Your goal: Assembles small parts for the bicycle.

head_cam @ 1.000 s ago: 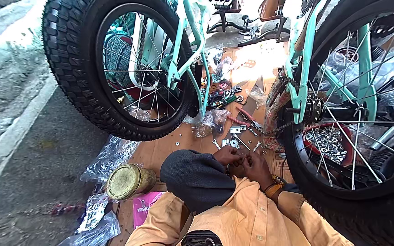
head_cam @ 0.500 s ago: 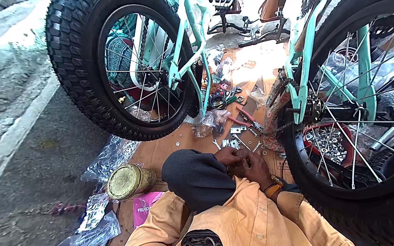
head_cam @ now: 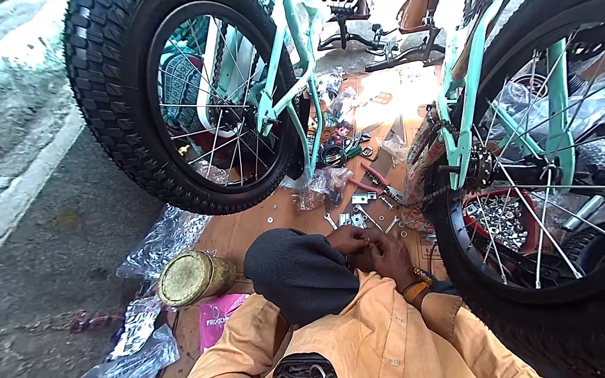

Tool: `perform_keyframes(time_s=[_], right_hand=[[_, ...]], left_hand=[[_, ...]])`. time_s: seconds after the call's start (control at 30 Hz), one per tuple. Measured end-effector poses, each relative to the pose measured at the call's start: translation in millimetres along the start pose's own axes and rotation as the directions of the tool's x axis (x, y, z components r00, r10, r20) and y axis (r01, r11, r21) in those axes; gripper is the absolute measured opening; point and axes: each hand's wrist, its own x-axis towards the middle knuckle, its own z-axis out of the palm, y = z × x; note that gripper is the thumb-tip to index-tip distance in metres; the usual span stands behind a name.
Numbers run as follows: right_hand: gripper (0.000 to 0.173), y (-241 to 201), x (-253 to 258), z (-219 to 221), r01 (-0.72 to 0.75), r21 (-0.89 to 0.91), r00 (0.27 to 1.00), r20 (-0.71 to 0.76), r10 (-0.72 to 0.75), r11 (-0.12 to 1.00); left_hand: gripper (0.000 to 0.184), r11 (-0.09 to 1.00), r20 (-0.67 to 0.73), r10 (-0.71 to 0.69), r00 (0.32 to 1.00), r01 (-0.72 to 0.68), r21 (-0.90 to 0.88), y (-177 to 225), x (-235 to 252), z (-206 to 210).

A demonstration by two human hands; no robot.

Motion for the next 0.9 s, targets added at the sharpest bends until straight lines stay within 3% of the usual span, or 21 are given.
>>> perform_keyframes(time_s=[0.27, 0.37, 0.53, 0.77, 0.9], right_hand=[[0.013, -13.5, 4.5, -7.2, -0.126, -0.036, 0.992, 0.005, 0.126, 0.991], [0.013, -11.5, 5.5, -7.1, -0.145, -0.031, 0.989, 0.019, 0.146, 0.989], [0.019, -8.0, 5.7, -13.7, -0.161, 0.128, 0.979, 0.147, 0.141, 0.979], [0.008, -11.0, 7.3, -13.9, -0.214, 0.064, 0.970, 0.135, 0.204, 0.975], [0.007, -12.8, 7.6, -16.3, -0.251, 0.181, 0.966, 0.118, 0.232, 0.951]], left_hand=[[0.017, 0.989, -0.027, 0.030, 0.999, -0.026, 0.148, 6.1, -2.5, -2.8], [0.019, 0.992, 0.008, 0.022, 1.000, -0.023, 0.126, 4.9, -0.8, -2.4], [0.021, 0.997, 0.028, 0.065, 0.998, -0.066, 0.050, -3.2, 0.8, -0.8], [0.019, 0.992, 0.069, 0.088, 0.994, -0.094, 0.084, 1.7, -0.4, -1.0], [0.013, 0.984, -0.038, 0.170, 0.985, -0.167, 0.063, 3.2, -4.3, 1.0]])
